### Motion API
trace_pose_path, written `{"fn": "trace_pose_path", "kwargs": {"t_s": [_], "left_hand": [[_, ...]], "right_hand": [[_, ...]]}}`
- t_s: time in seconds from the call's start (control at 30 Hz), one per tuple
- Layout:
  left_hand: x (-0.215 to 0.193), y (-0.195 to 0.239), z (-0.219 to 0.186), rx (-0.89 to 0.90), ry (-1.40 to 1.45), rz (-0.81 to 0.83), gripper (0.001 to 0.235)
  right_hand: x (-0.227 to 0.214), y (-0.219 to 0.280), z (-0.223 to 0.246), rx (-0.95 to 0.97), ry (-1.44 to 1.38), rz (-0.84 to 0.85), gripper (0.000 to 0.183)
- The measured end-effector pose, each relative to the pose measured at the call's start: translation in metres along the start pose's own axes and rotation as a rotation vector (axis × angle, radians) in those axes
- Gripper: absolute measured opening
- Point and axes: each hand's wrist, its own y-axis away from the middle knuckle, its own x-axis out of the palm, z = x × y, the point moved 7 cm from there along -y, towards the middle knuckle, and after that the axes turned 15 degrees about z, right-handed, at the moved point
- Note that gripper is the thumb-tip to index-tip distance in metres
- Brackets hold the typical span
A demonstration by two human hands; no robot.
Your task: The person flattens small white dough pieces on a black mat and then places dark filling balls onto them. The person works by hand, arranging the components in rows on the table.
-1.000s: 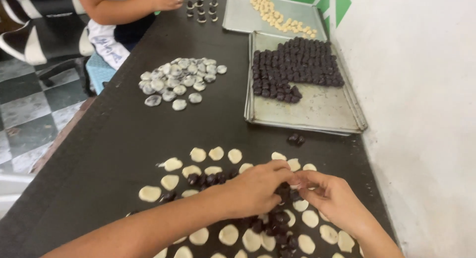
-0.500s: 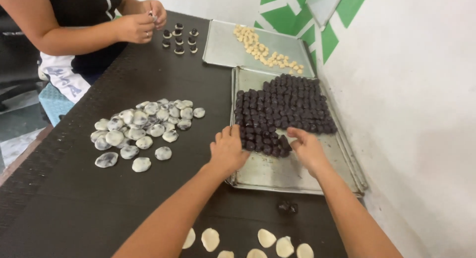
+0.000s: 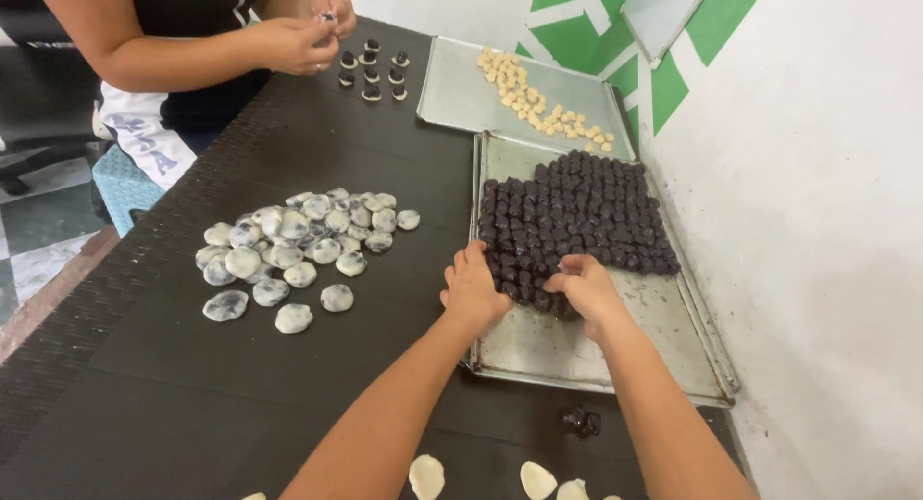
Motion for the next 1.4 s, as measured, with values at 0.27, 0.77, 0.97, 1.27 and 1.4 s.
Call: {"fn": "trace_pose_path", "kwargs": {"t_s": [0.27,0.77,0.97,1.27,1.4], "left_hand": [[0.009,-0.019,0.019,-0.028,0.009,-0.013,0.071],[0.007,0.010,-0.009,0.083,-0.084,0.080,0.055],[0.010,0.000,-0.004,0.019,-0.107,0.096,0.068],[0.011,0.008,-0.007,0.091,-0.082,0.103,0.059],[-0.013,0.031,-0.022,0.120,-0.061,0.147,0.076]], "right_hand": [[0.006,-0.009,-0.010,0.013,-0.300,0.065,0.075],[0.027,0.009,0.016,-0.092,-0.224,0.171,0.057],[0.018,-0.012,-0.001,-0.131,-0.297,0.194,0.071],[0.034,0.030,0.028,-0.164,-0.200,0.233,0.068],[0.018,0.035,0.032,-0.255,-0.176,0.280,0.072]]}}
